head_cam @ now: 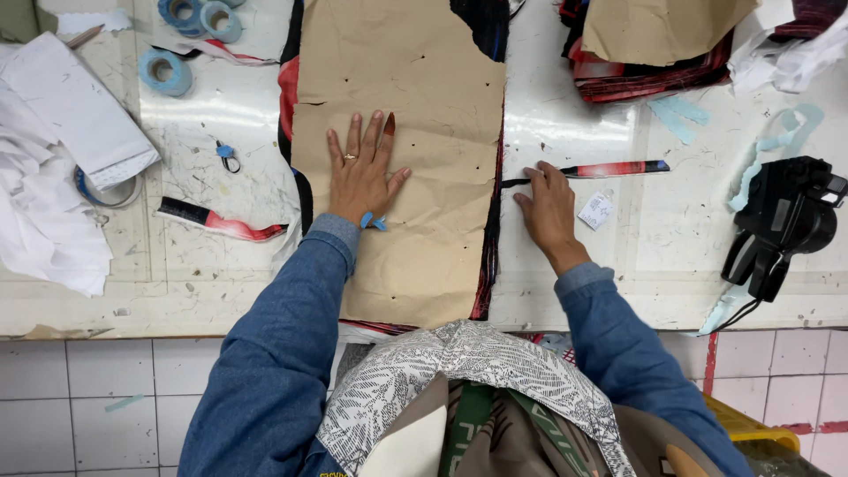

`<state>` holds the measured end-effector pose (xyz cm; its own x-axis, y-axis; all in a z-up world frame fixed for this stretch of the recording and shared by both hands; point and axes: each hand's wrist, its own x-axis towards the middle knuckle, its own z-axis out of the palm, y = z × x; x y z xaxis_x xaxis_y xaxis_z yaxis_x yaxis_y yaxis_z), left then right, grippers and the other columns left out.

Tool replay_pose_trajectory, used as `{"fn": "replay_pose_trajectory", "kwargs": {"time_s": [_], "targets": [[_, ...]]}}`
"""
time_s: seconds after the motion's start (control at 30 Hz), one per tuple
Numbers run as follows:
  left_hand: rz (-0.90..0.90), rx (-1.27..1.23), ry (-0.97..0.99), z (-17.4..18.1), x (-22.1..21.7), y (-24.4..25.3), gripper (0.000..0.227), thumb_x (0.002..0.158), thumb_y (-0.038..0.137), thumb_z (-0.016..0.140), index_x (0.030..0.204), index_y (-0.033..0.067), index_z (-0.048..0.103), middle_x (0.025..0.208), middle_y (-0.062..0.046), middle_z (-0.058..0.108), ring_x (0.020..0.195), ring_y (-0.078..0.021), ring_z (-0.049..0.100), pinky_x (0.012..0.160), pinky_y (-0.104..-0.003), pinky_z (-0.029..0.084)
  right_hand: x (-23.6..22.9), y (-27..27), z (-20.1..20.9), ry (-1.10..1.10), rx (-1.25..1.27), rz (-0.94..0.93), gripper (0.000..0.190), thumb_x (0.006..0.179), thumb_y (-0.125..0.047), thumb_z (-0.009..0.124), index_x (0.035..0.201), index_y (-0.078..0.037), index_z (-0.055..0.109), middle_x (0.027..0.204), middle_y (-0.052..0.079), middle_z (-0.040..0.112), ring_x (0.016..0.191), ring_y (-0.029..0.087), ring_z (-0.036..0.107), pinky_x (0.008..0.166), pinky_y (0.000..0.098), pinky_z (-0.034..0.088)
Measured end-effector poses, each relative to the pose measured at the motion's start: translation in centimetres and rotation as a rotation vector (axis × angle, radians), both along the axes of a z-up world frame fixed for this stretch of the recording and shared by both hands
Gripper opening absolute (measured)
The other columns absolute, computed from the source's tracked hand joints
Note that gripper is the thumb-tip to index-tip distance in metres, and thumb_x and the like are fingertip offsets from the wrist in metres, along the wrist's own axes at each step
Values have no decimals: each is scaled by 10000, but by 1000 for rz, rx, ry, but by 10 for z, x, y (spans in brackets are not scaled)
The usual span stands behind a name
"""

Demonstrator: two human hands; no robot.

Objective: The person applies adhesive labels to patterned fabric pieces, stacks them between sheets of brown paper, and ties the bundles with fabric strips.

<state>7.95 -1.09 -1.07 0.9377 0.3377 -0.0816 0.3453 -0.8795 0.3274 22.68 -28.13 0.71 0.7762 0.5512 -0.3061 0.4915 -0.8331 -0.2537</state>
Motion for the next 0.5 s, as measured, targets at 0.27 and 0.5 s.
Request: {"fn": "replay_pose_trajectory", "kwargs": {"time_s": [0.27, 0.5], "targets": [[-31, -91, 148, 7, -21, -4, 811, 910, 569, 417, 1529, 202, 46, 1591, -31, 11, 1447, -302, 22, 1153, -570, -36, -6, -11, 21, 228, 118, 5, 303, 950, -313, 573, 1155, -92, 541, 1066, 116, 573, 1071, 312, 553, 883, 456, 430], [-160, 80, 133, 3, 25, 30, 856, 848, 729, 340, 1517, 237, 131, 1580, 24, 151, 1439, -349, 75, 1122, -651, -69, -3, 79, 43, 725, 632, -451, 866, 794, -441, 786, 1352, 108, 415, 1255, 266, 541, 1154, 364, 558, 966, 411, 463]]}}
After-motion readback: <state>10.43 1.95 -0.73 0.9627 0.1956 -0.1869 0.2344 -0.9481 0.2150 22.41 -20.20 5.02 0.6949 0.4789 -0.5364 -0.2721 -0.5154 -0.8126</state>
